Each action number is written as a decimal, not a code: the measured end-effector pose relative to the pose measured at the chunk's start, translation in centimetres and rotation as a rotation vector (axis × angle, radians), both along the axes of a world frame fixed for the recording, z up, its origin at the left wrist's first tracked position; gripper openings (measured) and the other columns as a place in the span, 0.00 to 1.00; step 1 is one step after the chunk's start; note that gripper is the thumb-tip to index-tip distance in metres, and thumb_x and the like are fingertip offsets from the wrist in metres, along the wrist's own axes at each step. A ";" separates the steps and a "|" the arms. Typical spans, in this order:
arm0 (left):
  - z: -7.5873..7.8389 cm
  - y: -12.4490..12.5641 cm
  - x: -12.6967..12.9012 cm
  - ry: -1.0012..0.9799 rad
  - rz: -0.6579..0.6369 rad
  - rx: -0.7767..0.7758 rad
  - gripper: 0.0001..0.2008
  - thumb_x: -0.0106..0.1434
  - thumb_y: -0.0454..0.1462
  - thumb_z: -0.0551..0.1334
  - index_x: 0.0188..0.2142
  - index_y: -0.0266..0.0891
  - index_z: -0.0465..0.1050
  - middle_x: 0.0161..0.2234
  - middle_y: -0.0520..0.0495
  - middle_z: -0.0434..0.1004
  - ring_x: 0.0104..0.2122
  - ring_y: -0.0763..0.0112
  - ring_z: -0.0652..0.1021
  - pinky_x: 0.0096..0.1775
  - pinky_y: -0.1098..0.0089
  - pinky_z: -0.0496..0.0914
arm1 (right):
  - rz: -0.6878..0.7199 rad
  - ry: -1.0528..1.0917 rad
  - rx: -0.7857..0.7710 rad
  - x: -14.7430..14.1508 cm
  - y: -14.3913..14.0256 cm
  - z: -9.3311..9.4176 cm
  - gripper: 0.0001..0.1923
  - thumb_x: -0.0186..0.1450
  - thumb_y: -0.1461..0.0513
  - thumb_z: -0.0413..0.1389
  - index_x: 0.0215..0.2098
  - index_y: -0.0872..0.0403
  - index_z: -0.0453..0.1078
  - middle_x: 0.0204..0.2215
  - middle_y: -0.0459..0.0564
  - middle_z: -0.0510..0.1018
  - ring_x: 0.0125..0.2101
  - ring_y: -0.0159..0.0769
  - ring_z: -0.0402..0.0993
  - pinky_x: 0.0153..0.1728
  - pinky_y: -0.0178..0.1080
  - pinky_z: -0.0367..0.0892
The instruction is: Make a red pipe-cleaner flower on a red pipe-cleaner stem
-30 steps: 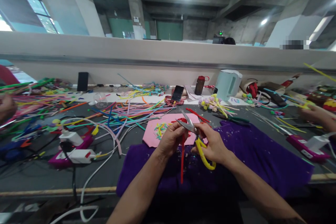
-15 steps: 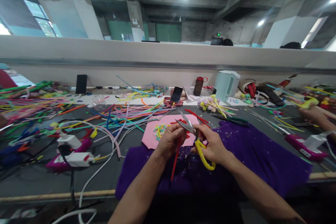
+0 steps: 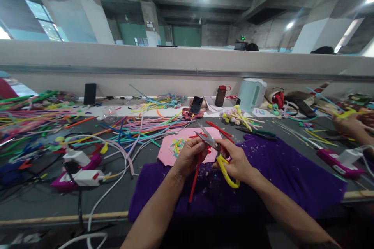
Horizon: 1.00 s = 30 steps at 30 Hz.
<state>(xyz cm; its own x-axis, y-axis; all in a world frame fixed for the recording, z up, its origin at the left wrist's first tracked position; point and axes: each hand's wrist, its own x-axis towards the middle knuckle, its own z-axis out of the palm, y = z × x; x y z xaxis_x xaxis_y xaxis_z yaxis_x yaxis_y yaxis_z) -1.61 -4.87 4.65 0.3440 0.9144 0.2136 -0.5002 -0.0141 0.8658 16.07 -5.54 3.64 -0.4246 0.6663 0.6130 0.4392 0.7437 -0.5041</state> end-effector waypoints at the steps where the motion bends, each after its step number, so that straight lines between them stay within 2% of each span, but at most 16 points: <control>1: 0.0 0.0 0.0 0.002 0.000 -0.001 0.14 0.50 0.44 0.64 0.26 0.33 0.68 0.13 0.55 0.60 0.14 0.82 0.58 0.18 0.76 0.48 | 0.000 -0.001 0.000 0.0 0.0 0.0 0.30 0.53 0.60 0.59 0.53 0.52 0.58 0.30 0.46 0.65 0.26 0.30 0.60 0.27 0.33 0.61; 16: -0.3 0.2 -0.1 0.001 -0.021 0.048 0.12 0.53 0.43 0.61 0.26 0.34 0.66 0.14 0.55 0.60 0.14 0.82 0.58 0.19 0.75 0.46 | -0.022 -0.005 0.019 0.1 0.1 -0.1 0.30 0.53 0.59 0.60 0.53 0.52 0.59 0.28 0.45 0.65 0.24 0.29 0.60 0.25 0.33 0.60; 30: -0.1 0.1 -0.1 0.019 0.000 0.012 0.14 0.51 0.44 0.63 0.25 0.34 0.65 0.13 0.55 0.60 0.14 0.82 0.58 0.18 0.76 0.47 | -0.024 0.005 0.092 0.2 0.1 0.0 0.29 0.54 0.58 0.59 0.53 0.52 0.59 0.27 0.46 0.66 0.25 0.31 0.62 0.26 0.34 0.62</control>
<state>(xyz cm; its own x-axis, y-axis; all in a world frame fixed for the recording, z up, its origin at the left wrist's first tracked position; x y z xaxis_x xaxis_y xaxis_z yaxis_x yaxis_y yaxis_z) -1.66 -4.82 4.58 0.3484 0.9117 0.2178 -0.4833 -0.0244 0.8751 16.31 -5.49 3.62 -0.4059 0.6171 0.6741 0.4556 0.7760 -0.4361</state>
